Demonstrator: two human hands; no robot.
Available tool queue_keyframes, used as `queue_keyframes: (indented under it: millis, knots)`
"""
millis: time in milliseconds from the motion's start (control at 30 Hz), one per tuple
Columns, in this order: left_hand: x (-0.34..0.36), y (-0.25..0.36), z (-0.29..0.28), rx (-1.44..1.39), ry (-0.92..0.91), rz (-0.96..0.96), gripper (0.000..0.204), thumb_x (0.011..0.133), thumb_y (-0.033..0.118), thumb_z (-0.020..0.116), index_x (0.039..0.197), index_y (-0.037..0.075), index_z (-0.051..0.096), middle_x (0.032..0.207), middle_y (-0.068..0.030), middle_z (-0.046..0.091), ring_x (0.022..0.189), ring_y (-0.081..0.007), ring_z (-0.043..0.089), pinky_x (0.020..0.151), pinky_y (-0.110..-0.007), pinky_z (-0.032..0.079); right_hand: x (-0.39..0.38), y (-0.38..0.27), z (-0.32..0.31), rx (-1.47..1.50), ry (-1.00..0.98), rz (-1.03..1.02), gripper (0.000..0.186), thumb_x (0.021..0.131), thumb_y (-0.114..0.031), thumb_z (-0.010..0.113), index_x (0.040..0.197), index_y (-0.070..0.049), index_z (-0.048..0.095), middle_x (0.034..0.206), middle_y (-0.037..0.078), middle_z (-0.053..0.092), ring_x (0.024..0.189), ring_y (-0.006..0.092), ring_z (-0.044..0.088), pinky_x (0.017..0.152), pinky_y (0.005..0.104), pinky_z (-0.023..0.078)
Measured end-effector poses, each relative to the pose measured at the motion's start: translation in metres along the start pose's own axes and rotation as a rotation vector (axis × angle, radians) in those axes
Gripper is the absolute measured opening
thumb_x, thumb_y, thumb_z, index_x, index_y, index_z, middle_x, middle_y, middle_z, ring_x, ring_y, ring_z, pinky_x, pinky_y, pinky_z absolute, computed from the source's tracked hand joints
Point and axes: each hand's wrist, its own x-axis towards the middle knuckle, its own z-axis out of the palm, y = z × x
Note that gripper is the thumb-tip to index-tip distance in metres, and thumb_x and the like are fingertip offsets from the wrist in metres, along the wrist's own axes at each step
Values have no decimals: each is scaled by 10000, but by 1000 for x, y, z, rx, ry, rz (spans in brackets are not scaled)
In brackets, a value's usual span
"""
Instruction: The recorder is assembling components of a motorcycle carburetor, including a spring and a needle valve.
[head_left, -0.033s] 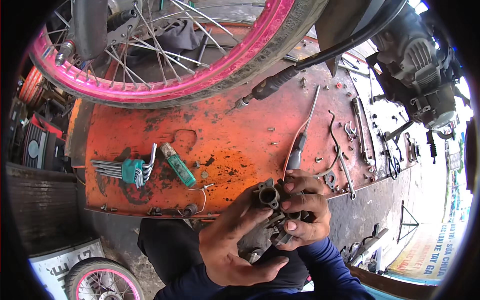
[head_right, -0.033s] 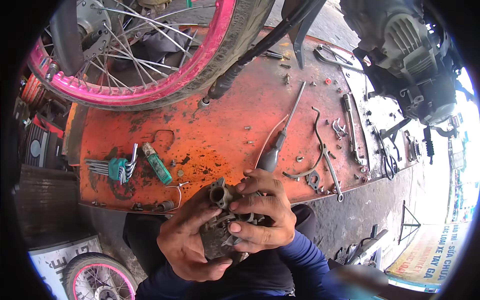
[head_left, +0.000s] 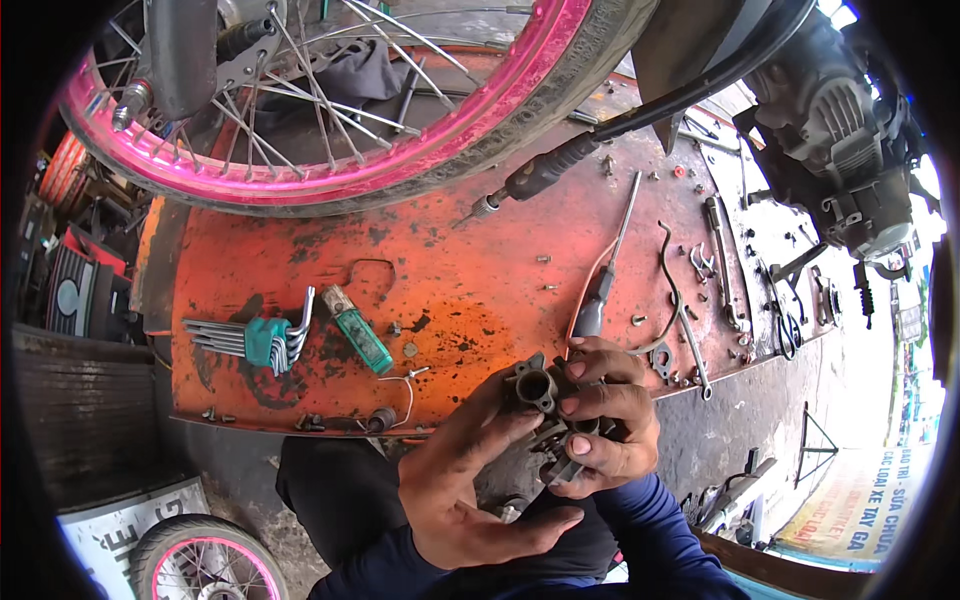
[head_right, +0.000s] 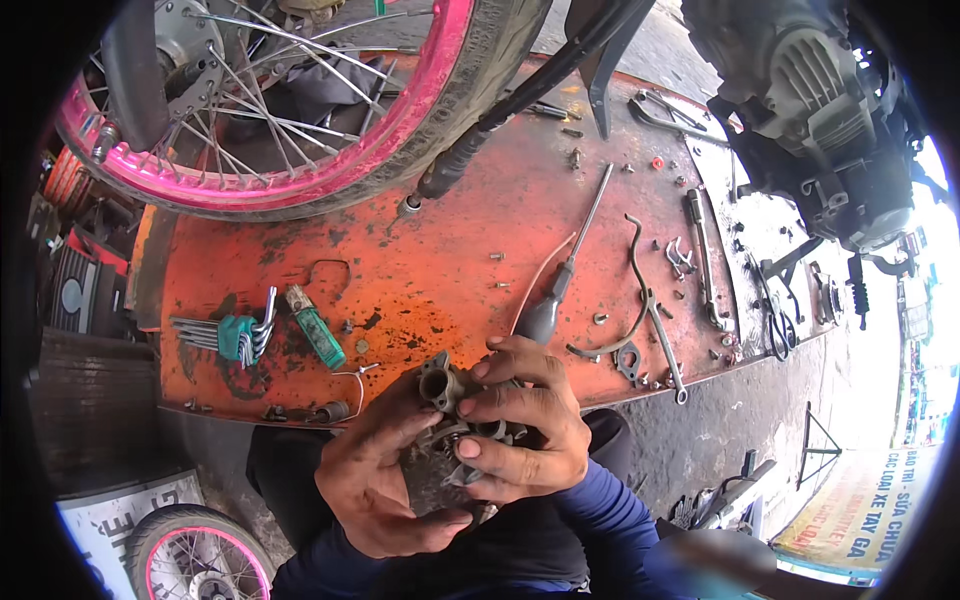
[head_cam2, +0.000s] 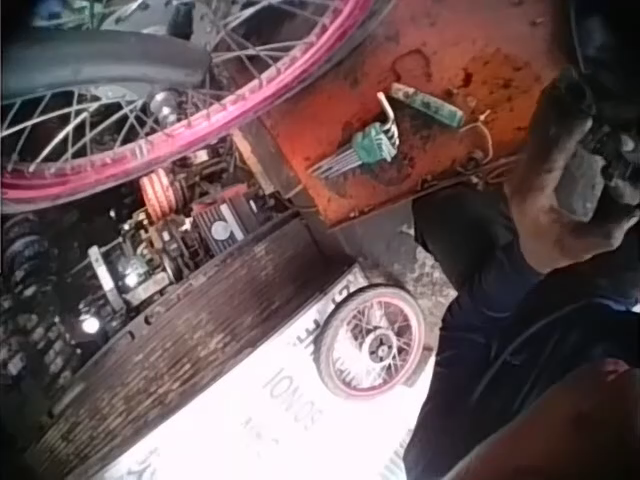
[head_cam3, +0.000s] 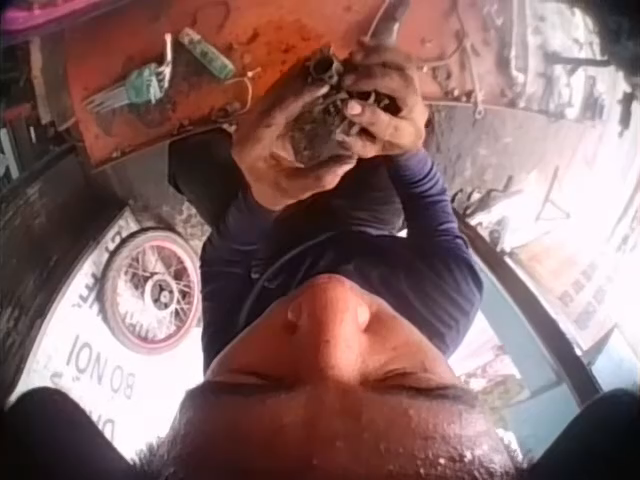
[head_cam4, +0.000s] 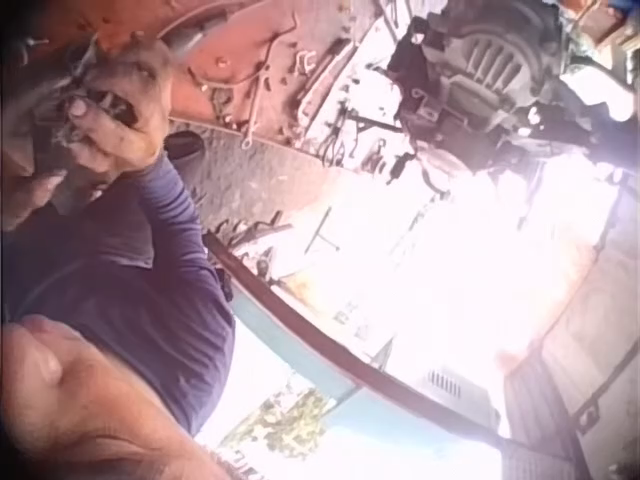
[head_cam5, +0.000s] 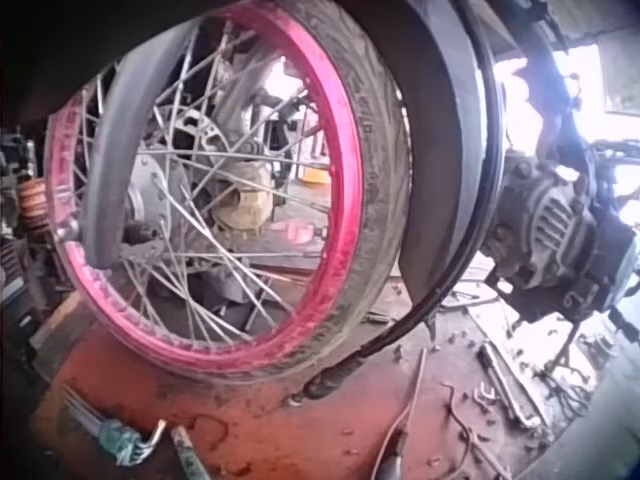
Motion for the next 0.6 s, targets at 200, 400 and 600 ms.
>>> queue_keyframes:
  millis: [200, 400, 600]
  knots:
    - [-1, -13, 1, 106, 86, -22, 588, 728, 57, 883, 1240, -19, 602, 1285, -295, 600, 1182, -379, 640, 990, -462, 531, 0, 5, 7, -46, -1, -1, 409, 837, -401, 779, 1155, -159, 696, 1072, 98, 655, 1025, 351, 623, 930, 610, 497]
    - [-2, -10, 1, 73, 46, -9, 584, 728, 43, 872, 1241, -33, 604, 1280, -299, 605, 1184, -382, 638, 993, -460, 527, -3, 4, 4, -59, 6, -44, 393, 830, -386, 790, 1131, -151, 694, 1074, 100, 652, 1007, 344, 626, 936, 613, 493]
    - [-1, -10, 2, 165, 66, -6, 532, 759, 73, 852, 1222, -47, 621, 1286, -296, 605, 1182, -380, 640, 989, -445, 527, -1, 1, 4, -112, 8, -24, 377, 820, -341, 802, 1128, -149, 701, 1061, 108, 654, 1000, 347, 631, 931, 601, 504]
